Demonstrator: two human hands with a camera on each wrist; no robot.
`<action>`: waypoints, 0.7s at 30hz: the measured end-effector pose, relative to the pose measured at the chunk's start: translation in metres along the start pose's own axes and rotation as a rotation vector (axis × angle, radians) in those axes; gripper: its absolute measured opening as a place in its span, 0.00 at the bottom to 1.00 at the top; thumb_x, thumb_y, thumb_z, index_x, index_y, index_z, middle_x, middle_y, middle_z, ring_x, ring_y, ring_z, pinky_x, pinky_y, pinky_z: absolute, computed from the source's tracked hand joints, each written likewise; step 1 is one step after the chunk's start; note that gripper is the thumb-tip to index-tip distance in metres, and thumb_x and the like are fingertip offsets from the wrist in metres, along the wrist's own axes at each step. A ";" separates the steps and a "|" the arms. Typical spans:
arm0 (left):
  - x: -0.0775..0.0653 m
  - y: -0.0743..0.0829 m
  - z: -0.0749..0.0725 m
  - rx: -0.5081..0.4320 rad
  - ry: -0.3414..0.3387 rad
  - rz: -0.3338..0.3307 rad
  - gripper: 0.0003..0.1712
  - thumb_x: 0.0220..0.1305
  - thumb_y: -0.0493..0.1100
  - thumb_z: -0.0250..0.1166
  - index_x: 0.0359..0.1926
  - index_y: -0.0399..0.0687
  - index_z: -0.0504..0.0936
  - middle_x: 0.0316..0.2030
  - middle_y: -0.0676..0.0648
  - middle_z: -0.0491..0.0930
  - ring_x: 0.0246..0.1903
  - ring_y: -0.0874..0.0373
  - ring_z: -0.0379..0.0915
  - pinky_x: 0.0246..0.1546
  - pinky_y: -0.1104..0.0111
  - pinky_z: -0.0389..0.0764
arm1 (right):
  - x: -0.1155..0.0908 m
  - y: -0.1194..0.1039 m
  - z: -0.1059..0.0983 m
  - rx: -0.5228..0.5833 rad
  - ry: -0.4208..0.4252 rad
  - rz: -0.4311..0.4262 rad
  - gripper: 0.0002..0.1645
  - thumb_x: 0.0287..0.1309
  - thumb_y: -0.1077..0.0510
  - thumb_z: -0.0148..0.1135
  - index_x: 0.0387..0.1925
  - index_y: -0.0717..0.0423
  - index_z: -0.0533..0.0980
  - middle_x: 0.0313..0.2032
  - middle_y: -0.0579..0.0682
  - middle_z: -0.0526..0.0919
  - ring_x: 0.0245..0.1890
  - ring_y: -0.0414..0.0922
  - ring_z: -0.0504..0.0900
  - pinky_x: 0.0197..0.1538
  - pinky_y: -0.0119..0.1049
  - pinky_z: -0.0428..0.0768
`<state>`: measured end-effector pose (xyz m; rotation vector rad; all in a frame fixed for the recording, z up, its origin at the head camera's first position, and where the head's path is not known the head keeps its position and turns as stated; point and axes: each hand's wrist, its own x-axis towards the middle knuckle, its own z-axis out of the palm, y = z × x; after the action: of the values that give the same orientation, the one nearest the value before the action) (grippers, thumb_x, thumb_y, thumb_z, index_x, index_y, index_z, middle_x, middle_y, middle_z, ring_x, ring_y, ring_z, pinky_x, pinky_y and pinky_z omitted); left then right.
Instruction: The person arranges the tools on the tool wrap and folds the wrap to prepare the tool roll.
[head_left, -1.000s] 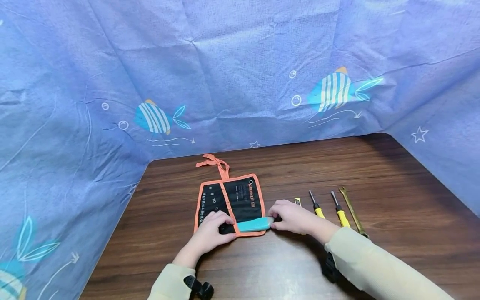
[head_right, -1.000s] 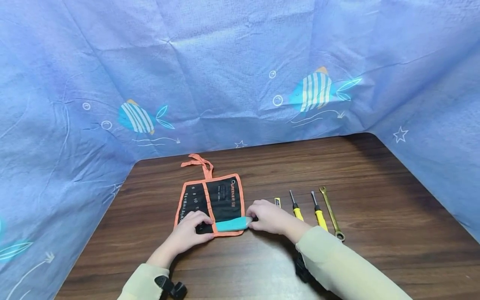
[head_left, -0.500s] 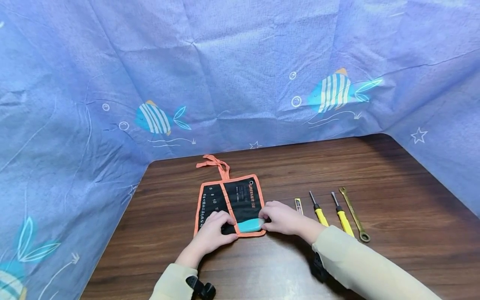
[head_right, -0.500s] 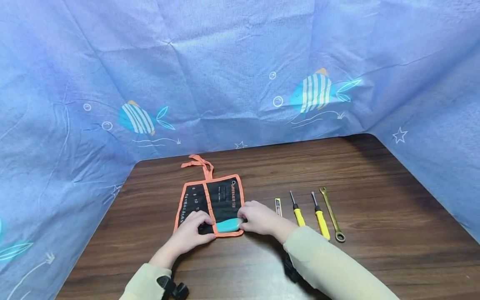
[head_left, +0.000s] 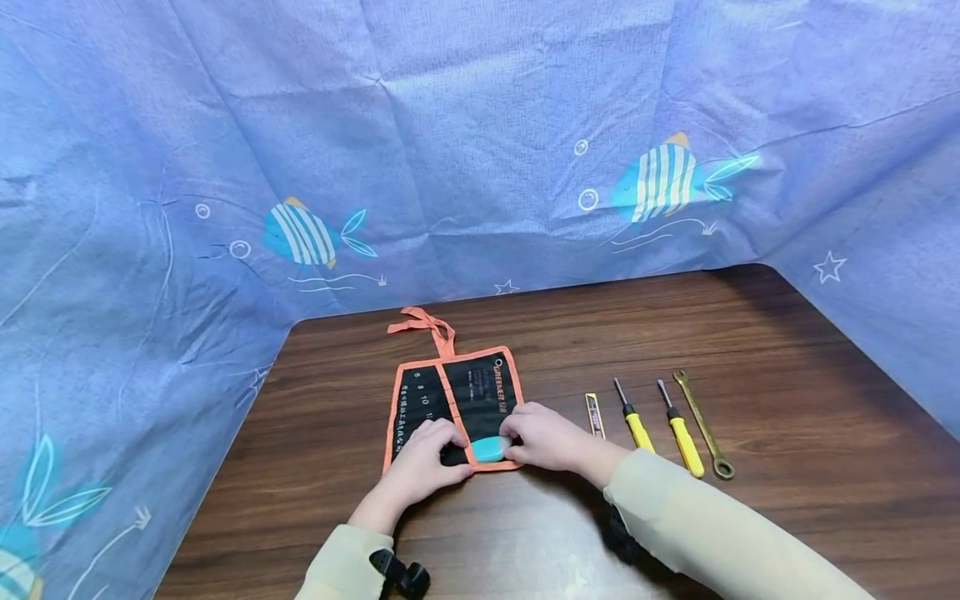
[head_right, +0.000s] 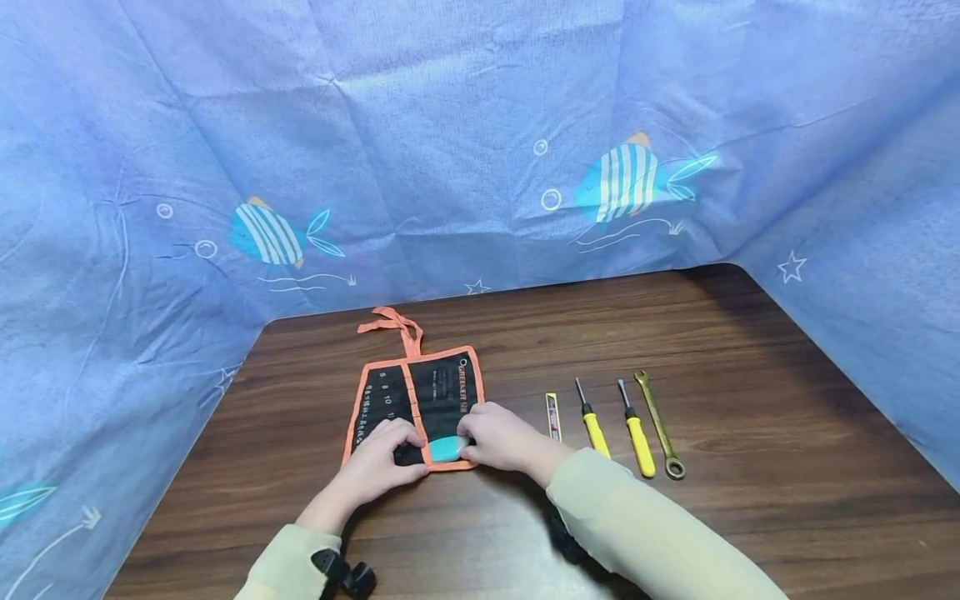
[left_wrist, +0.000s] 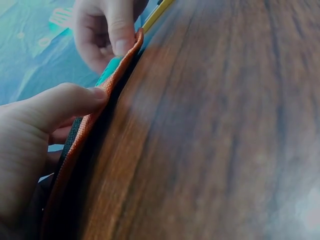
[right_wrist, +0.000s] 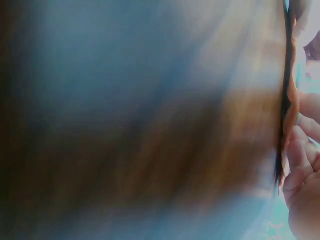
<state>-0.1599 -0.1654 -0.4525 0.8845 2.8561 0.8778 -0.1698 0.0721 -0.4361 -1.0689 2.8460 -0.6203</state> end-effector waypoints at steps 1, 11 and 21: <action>0.000 0.000 0.000 0.002 0.000 0.001 0.13 0.51 0.54 0.70 0.35 0.61 0.76 0.37 0.64 0.72 0.40 0.64 0.64 0.47 0.63 0.68 | 0.001 -0.002 0.001 0.000 0.002 0.001 0.08 0.51 0.54 0.66 0.32 0.52 0.80 0.29 0.41 0.72 0.33 0.40 0.70 0.41 0.36 0.72; -0.001 0.001 -0.003 0.027 0.013 -0.006 0.14 0.50 0.53 0.71 0.36 0.61 0.77 0.37 0.63 0.72 0.41 0.64 0.66 0.46 0.65 0.71 | 0.012 -0.016 0.005 -0.013 -0.009 0.004 0.10 0.52 0.52 0.67 0.34 0.53 0.79 0.30 0.42 0.72 0.31 0.40 0.69 0.40 0.35 0.71; -0.001 0.002 -0.001 0.012 -0.001 -0.009 0.14 0.51 0.54 0.70 0.38 0.59 0.78 0.39 0.62 0.72 0.43 0.64 0.65 0.47 0.65 0.71 | 0.009 -0.011 0.002 0.022 -0.026 0.004 0.11 0.52 0.52 0.66 0.35 0.54 0.80 0.31 0.43 0.73 0.31 0.39 0.71 0.40 0.35 0.73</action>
<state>-0.1584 -0.1649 -0.4503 0.8721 2.8654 0.8602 -0.1694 0.0581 -0.4326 -1.0600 2.8118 -0.6305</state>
